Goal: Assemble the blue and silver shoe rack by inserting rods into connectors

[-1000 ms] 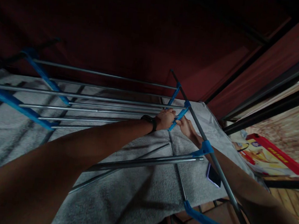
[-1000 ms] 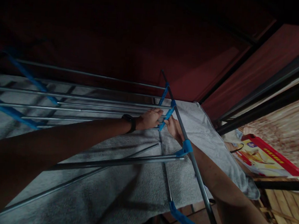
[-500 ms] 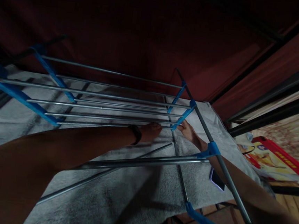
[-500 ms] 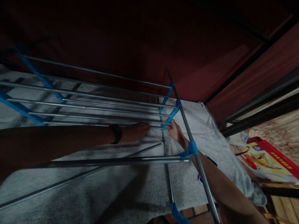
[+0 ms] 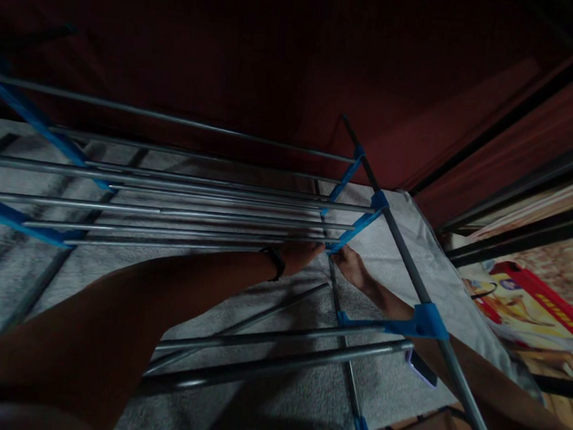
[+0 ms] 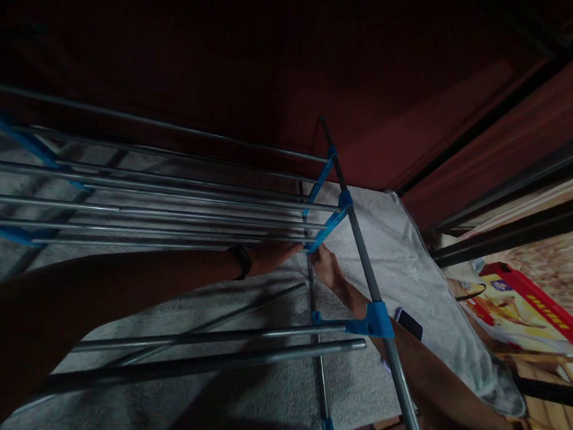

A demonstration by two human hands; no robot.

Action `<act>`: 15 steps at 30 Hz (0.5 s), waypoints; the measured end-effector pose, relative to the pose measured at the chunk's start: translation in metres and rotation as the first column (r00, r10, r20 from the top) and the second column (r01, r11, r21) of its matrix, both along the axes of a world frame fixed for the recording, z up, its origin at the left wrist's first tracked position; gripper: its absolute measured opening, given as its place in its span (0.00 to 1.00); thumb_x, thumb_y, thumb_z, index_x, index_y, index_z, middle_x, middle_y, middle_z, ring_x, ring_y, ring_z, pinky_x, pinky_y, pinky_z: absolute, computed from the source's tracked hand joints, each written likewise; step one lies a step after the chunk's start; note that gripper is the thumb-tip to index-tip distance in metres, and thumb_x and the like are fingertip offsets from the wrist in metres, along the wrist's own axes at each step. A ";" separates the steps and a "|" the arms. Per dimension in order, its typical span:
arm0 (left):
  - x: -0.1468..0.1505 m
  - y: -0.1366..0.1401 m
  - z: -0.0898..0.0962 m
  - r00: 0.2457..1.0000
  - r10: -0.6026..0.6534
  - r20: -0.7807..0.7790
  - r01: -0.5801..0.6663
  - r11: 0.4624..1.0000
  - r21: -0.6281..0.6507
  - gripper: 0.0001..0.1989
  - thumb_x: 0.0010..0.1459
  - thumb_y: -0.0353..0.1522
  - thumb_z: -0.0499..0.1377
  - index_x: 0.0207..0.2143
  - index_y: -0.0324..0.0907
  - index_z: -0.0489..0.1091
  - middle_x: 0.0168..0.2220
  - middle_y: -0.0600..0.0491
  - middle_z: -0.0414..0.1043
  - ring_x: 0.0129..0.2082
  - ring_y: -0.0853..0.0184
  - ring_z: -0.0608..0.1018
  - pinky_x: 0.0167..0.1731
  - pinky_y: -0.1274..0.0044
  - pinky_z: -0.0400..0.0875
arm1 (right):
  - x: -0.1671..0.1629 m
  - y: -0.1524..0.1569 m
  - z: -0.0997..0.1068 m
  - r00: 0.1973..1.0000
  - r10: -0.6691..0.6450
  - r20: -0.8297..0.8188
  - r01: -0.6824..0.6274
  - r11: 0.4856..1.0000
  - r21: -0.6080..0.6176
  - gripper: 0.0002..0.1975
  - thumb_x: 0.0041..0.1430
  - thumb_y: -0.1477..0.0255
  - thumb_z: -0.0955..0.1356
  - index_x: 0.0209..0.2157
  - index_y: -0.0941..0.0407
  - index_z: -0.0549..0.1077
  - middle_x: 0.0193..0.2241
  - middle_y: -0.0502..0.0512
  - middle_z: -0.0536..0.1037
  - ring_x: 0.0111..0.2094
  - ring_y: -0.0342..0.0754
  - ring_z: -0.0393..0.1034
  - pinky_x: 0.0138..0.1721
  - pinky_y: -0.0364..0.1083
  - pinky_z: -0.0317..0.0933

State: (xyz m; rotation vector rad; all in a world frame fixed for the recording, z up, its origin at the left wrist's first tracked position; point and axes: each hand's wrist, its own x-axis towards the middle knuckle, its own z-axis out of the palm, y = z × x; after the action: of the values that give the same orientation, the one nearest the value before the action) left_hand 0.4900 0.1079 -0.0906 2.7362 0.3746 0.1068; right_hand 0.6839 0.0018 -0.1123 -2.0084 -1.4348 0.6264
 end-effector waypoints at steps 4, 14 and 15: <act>0.002 0.001 -0.007 0.999 0.032 -0.022 -0.033 0.999 -0.031 0.24 0.66 0.26 0.48 0.63 0.44 0.64 0.47 0.45 0.75 0.44 0.59 0.76 0.45 0.71 0.68 | 0.001 0.001 -0.001 1.000 -0.017 0.007 0.017 1.000 0.006 0.09 0.55 0.71 0.63 0.38 0.51 0.70 0.37 0.57 0.79 0.42 0.57 0.73 0.45 0.53 0.66; 0.004 0.003 -0.009 0.996 0.085 -0.035 -0.088 0.989 -0.116 0.29 0.64 0.24 0.48 0.66 0.51 0.61 0.49 0.50 0.75 0.48 0.59 0.76 0.47 0.73 0.66 | 0.001 0.003 -0.005 1.000 -0.022 0.016 0.022 0.999 0.025 0.06 0.55 0.70 0.63 0.36 0.51 0.70 0.33 0.57 0.79 0.40 0.58 0.74 0.44 0.55 0.67; 0.005 0.003 -0.009 0.996 0.080 -0.037 -0.084 0.988 -0.126 0.29 0.64 0.24 0.48 0.66 0.51 0.61 0.50 0.49 0.75 0.48 0.60 0.76 0.47 0.73 0.66 | 0.001 0.003 -0.004 1.000 -0.020 0.018 0.020 0.999 0.027 0.06 0.55 0.71 0.63 0.35 0.51 0.70 0.34 0.58 0.80 0.41 0.58 0.74 0.45 0.55 0.67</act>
State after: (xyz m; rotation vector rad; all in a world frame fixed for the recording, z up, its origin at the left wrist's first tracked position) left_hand 0.4945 0.1108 -0.0998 2.5993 0.4858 0.0590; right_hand 0.6850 0.0045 -0.1168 -2.0097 -1.4246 0.5791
